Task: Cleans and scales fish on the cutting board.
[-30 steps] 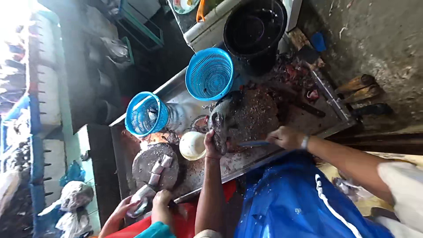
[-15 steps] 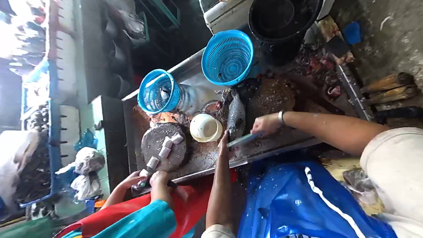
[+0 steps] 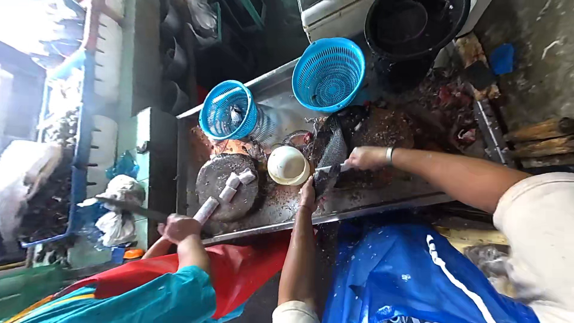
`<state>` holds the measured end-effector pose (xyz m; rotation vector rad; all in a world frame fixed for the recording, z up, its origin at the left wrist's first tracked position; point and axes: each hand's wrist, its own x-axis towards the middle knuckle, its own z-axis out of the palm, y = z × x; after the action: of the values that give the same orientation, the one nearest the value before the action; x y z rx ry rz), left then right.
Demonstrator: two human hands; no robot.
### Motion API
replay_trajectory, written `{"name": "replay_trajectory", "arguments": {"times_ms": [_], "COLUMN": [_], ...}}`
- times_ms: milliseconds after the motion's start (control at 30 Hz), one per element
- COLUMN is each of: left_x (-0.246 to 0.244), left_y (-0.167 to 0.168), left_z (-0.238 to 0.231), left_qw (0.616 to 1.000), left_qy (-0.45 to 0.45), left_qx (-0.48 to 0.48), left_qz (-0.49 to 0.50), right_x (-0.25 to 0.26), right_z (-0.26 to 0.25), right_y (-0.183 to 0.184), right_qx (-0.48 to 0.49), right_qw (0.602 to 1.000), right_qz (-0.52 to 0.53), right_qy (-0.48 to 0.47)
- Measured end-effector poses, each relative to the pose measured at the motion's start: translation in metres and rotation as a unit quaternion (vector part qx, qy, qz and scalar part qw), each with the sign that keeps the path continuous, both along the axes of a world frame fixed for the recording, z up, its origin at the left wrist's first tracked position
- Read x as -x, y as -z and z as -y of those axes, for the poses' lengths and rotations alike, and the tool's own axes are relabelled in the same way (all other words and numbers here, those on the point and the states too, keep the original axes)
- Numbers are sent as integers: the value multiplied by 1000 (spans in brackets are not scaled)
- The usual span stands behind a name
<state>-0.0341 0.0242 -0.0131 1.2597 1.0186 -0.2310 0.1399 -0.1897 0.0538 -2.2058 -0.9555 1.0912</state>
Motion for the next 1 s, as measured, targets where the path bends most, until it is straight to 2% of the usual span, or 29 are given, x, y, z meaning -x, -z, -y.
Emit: {"name": "replay_trajectory", "arguments": {"times_ms": [67, 167, 267, 333, 400, 500, 567, 667, 733, 800, 867, 933, 1000], "left_x": [-1, -1, 1, -3, -7, -10, -21, -30, -36, -43, -49, -53, -51], "left_y": [3, 4, 3, 3, -5, -9, -12, -16, -21, -26, -29, -29, -27], "left_z": [5, -1, 4, 16, 22, 48, 72, 83, 89, 99, 104, 95, 93], "left_qw": [1000, 1000, 999, 998, 994, 987, 986, 980, 973, 971, 967, 960, 953], "left_qy": [0, -8, -9, -28, -32, -34, -43, -81, -83, -82, -92, -92, -93], "left_qx": [5, 13, 35, 62, 98, 142, 136, 152, 180, 190, 197, 210, 216], "left_qz": [10, 14, 18, 19, 33, 67, 85, 99, 120, 120, 132, 160, 191], "right_x": [-12, 19, -13, 4, 30, 12, 24, 62, 50, 54, 92, 109, 87], "right_z": [-3, -3, 4, 7, 25, 51, 49, 73, 80, 65, 58, 80, 96], "right_y": [4, -5, -1, 3, -8, -14, -10, -24, -45, -35, -6, -10, -16], "right_qx": [39, 15, 44, 48, 22, 45, 22, -2, 9, -13, -55, -58, -45], "right_qw": [999, 999, 998, 995, 996, 986, 980, 985, 984, 959, 942, 963, 973], "right_qz": [11, 15, 1, 13, -33, -94, -64, -40, -11, 39, 59, 25, 31], "right_qy": [34, 28, 54, 88, 75, 131, 185, 166, 176, 280, 326, 263, 226]}}
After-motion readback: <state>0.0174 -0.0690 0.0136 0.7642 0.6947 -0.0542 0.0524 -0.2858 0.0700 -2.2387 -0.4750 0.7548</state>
